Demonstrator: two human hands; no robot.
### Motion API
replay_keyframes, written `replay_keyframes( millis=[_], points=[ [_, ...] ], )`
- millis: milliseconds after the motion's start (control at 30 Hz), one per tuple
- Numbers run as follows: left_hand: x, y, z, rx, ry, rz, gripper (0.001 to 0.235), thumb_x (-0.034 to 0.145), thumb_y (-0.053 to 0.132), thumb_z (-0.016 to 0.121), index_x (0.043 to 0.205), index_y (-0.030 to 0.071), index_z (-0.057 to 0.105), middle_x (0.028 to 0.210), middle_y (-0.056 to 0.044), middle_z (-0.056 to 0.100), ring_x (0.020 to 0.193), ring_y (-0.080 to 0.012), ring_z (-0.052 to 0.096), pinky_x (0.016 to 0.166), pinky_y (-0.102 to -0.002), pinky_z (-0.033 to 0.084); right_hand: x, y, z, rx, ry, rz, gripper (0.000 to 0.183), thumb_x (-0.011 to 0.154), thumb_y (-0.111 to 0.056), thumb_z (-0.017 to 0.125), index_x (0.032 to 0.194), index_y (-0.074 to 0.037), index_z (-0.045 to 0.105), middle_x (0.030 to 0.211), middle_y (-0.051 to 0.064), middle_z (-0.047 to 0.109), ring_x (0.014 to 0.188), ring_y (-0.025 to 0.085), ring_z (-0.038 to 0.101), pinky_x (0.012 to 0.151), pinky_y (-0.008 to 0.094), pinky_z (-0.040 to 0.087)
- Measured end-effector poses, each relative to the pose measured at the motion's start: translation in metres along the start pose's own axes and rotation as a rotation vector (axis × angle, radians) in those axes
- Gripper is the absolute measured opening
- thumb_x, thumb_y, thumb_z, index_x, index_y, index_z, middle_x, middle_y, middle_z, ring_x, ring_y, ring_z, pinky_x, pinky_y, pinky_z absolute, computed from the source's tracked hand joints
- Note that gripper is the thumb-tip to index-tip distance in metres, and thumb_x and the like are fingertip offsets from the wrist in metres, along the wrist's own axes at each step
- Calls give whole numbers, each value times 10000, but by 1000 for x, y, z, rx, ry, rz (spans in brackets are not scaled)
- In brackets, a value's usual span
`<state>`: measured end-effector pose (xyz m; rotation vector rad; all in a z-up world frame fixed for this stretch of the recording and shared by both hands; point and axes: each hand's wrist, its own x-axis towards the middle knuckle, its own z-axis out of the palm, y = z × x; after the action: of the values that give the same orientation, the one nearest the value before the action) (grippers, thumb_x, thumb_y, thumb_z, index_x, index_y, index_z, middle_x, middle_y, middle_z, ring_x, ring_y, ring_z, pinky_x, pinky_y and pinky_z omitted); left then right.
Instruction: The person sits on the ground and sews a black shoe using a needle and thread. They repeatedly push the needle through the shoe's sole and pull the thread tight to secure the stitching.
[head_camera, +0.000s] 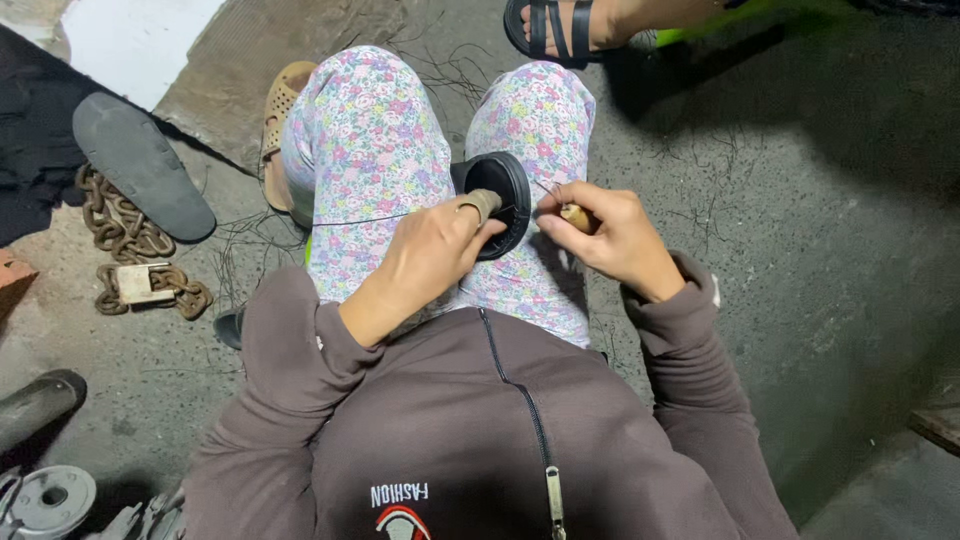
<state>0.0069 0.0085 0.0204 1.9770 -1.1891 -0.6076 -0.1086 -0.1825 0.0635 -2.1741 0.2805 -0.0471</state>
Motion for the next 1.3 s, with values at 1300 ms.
replay_keyframes(
  millis=[1300],
  points=[
    [78, -5, -27, -734, -378, 163, 354, 954, 408, 454, 896, 105, 628, 867, -34, 648, 666, -125, 546, 597, -262, 425, 2, -7, -4, 913, -43, 537, 103, 788, -81, 695, 782, -16, 616, 499, 3, 449, 370, 42, 338, 335, 197, 206]
  ],
)
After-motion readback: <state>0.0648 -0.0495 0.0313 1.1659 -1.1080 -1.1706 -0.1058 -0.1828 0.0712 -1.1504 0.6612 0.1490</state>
